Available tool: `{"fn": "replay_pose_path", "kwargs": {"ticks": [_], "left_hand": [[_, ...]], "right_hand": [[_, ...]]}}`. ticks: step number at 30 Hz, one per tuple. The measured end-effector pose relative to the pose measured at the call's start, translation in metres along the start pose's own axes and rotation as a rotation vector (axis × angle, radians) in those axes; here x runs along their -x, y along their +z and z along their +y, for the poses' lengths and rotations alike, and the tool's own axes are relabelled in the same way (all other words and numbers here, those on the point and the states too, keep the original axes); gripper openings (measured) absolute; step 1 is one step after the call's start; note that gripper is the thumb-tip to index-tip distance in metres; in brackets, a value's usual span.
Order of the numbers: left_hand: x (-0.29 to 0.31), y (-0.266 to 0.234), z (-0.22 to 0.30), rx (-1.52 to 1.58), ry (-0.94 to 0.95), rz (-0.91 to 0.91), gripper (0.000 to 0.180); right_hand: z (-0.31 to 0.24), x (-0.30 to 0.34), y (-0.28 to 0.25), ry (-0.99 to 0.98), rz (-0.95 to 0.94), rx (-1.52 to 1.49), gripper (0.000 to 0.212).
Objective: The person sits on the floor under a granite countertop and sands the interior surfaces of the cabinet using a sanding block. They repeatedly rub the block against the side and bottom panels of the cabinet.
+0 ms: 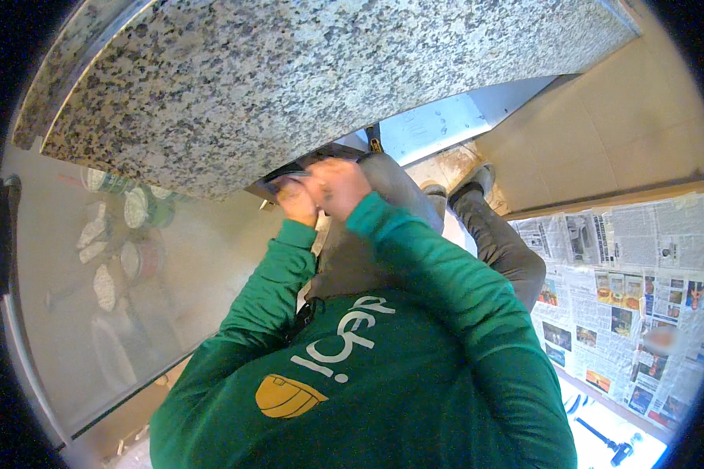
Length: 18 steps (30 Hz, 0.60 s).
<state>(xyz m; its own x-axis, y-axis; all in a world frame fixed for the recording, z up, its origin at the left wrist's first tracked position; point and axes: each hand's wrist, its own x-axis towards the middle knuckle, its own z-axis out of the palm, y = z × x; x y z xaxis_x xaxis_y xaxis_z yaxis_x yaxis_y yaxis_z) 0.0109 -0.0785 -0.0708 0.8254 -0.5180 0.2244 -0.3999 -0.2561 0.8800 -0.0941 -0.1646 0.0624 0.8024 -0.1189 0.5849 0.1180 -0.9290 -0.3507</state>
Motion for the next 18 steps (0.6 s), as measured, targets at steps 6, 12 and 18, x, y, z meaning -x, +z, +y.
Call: {"fn": "replay_pose_path", "kwargs": {"ticks": [6, 12, 18], "left_hand": [[0.003, 0.008, -0.043, 0.565, -0.068, 0.183, 0.03], [-0.003, 0.006, 0.014, 0.065, -0.018, 0.007, 0.034], [0.006, -0.004, 0.015, 0.666, -0.161, -0.053, 0.045]], "right_hand": [[-0.013, 0.002, 0.023, 0.164, 0.184, -0.205, 0.011], [0.005, 0.011, 0.0, 0.153, 0.208, -0.183, 0.013], [-0.008, 0.002, 0.006, 0.058, 0.09, -0.087, 0.028]]}}
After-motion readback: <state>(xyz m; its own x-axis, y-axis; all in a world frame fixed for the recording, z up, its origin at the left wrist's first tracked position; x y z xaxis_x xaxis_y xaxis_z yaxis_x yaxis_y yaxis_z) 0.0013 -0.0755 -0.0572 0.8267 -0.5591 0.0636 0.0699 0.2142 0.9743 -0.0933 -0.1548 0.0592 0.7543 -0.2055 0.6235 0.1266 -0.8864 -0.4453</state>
